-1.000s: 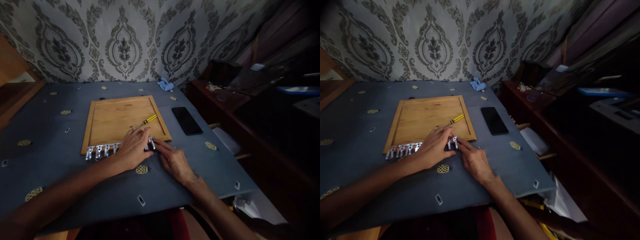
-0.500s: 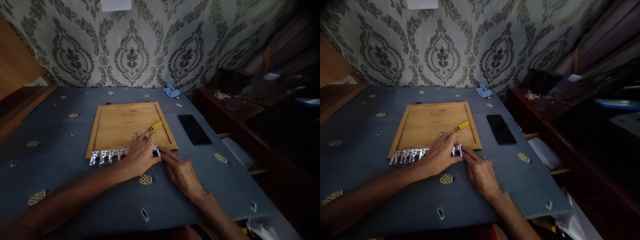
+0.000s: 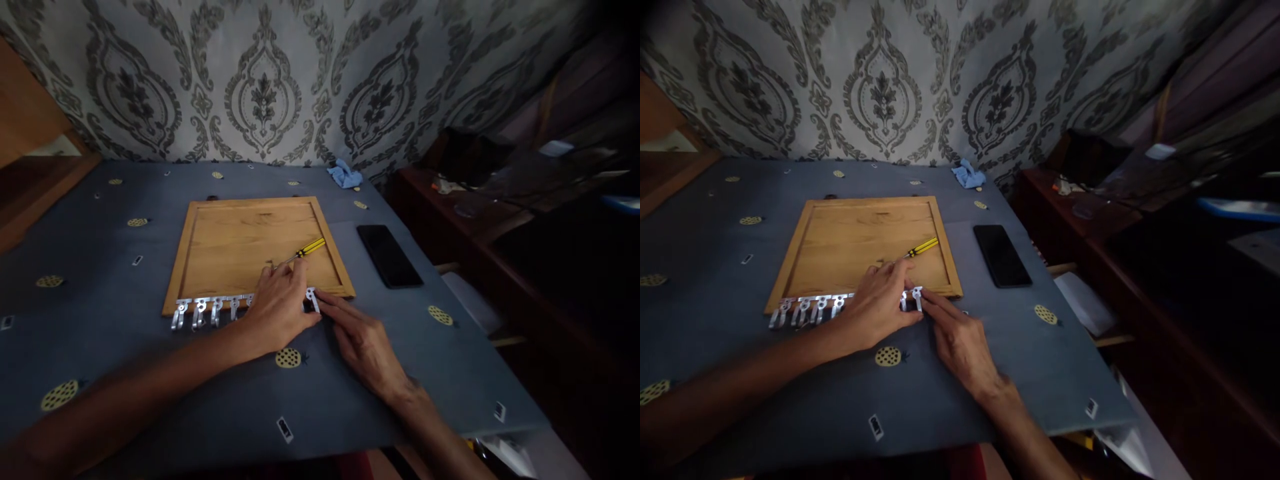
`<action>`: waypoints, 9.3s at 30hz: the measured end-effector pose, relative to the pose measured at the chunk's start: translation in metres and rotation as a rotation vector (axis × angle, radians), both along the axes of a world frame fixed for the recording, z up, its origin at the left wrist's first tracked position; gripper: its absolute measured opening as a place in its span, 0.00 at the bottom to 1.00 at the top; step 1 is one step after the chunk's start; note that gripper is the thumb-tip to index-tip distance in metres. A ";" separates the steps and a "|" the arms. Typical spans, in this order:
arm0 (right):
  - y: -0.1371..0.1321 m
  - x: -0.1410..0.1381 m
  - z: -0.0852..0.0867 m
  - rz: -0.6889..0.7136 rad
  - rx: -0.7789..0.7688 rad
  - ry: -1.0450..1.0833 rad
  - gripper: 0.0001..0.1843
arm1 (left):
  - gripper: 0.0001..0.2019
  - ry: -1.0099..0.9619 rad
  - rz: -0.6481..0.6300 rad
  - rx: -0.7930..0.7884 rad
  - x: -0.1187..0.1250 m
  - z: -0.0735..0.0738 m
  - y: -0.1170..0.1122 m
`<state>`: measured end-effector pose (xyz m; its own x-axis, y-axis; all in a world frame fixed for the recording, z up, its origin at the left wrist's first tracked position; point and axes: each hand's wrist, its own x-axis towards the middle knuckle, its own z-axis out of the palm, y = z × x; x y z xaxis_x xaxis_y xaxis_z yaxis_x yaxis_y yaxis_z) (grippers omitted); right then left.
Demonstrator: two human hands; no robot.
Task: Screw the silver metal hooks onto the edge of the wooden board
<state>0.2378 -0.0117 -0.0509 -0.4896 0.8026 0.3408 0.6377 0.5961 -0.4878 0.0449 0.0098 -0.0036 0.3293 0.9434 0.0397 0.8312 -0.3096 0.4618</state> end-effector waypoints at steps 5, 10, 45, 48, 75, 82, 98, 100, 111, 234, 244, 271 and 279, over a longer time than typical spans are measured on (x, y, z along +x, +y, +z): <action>0.036 0.001 0.027 -0.132 0.092 0.022 0.22 | 0.30 -0.007 0.003 -0.002 0.000 0.001 0.001; 0.093 -0.016 0.039 -0.145 0.162 -0.225 0.27 | 0.29 0.000 0.007 0.015 0.000 0.001 0.001; 0.060 -0.021 0.059 -0.134 -0.125 0.712 0.17 | 0.26 -0.035 -0.005 -0.003 -0.002 -0.007 0.000; 0.059 -0.021 0.058 -0.138 -0.101 0.709 0.17 | 0.27 -0.030 -0.001 -0.010 -0.002 -0.007 0.000; 0.047 -0.024 0.061 -0.039 -0.025 0.641 0.10 | 0.27 -0.016 -0.021 -0.006 -0.003 -0.006 0.001; 0.063 -0.031 0.054 -0.317 0.082 0.929 0.13 | 0.23 -0.029 -0.027 -0.053 -0.003 -0.003 0.002; 0.091 -0.018 0.006 -0.076 0.028 0.284 0.11 | 0.25 -0.024 -0.057 0.073 -0.004 -0.011 0.000; 0.093 -0.014 0.003 -0.016 0.065 0.075 0.12 | 0.23 -0.020 -0.067 0.091 -0.004 -0.012 0.000; 0.117 -0.043 0.018 0.146 0.049 0.036 0.08 | 0.24 -0.034 -0.060 0.076 -0.004 -0.010 0.000; 0.046 -0.005 0.019 0.146 -0.076 0.117 0.11 | 0.28 -0.029 -0.013 0.033 -0.003 -0.009 0.000; 0.047 -0.007 0.019 0.150 -0.067 0.094 0.11 | 0.28 -0.042 -0.014 0.040 -0.003 -0.011 0.000; 0.051 -0.006 0.017 0.065 -0.050 0.181 0.09 | 0.26 -0.023 -0.013 0.013 -0.002 -0.007 0.000; 0.081 -0.013 0.025 -0.175 -0.041 -0.059 0.19 | 0.26 0.004 -0.013 -0.009 -0.001 -0.004 0.002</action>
<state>0.2245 0.0689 -0.0261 -0.3598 0.8897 0.2811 0.7581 0.4544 -0.4678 0.0435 0.0114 -0.0077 0.3414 0.9394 0.0302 0.8289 -0.3160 0.4616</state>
